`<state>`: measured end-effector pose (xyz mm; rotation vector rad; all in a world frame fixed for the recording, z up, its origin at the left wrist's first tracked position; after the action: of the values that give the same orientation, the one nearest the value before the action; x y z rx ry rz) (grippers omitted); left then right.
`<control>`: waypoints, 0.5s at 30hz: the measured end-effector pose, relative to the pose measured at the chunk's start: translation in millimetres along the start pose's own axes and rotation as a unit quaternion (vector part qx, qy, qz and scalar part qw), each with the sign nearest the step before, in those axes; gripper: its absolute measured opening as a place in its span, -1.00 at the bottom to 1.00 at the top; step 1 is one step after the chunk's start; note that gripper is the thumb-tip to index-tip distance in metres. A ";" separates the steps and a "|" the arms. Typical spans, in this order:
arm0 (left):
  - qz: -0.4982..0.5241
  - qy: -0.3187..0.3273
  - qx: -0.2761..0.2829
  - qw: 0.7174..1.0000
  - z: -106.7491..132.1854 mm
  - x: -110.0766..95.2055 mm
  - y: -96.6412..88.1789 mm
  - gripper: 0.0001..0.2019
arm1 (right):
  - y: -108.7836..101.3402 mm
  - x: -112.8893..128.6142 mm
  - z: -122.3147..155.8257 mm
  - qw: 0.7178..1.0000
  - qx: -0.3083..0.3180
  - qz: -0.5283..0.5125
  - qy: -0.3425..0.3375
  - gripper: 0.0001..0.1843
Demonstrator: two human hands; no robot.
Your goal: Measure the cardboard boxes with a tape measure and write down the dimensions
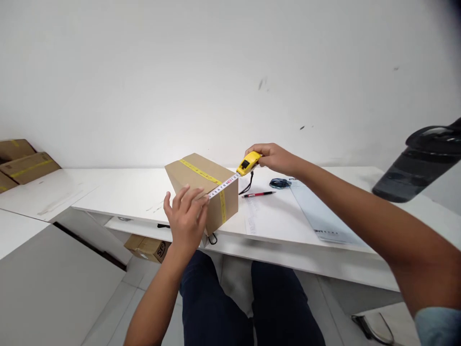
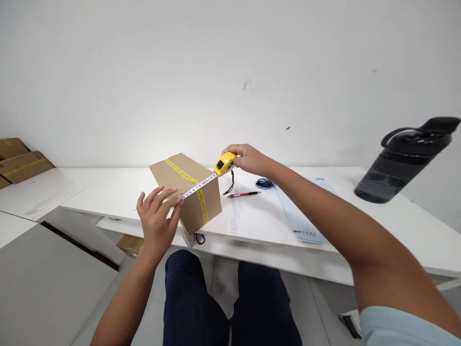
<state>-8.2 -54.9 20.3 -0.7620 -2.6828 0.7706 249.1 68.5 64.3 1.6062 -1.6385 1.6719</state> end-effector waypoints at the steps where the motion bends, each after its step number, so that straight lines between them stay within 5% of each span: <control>1: -0.020 0.047 -0.006 0.999 0.0 -10.0 -8.4 -0.80 | 3.7 6.5 14.5 1.000 -0.001 -0.001 -0.014 -0.72; 4: -0.054 0.184 -0.029 0.981 5.9 -42.8 -26.4 -0.72 | 30.8 13.2 69.3 0.998 0.012 -0.048 -0.035 -0.76; 7: 0.010 0.347 -0.049 0.936 22.9 -69.6 -28.9 -0.79 | 87.4 -11.4 122.2 0.975 0.085 -0.205 0.015 -0.72; 11: 0.138 0.491 0.018 0.860 47.2 -81.1 -12.6 -0.84 | 173.6 -64.7 174.0 0.864 0.082 -0.487 0.098 -0.69; 15: 0.197 0.482 0.147 0.841 59.9 -81.9 6.9 -0.93 | 242.6 -95.4 205.5 0.783 0.010 -0.608 0.131 -0.60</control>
<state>40.9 -119.9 -40.6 -1.2164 -1.4868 0.6089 181.5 -132.2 -191.3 1.6875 -0.1931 1.0524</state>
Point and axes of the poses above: each hand's wrist, its own z-axis away from the middle knuckle, its own y-axis out of the palm, x = y × z, the point moved 6 cm from there along -z, towards the middle knuckle, and after that the axes turned 14 degrees about x, right-handed, at the moved point
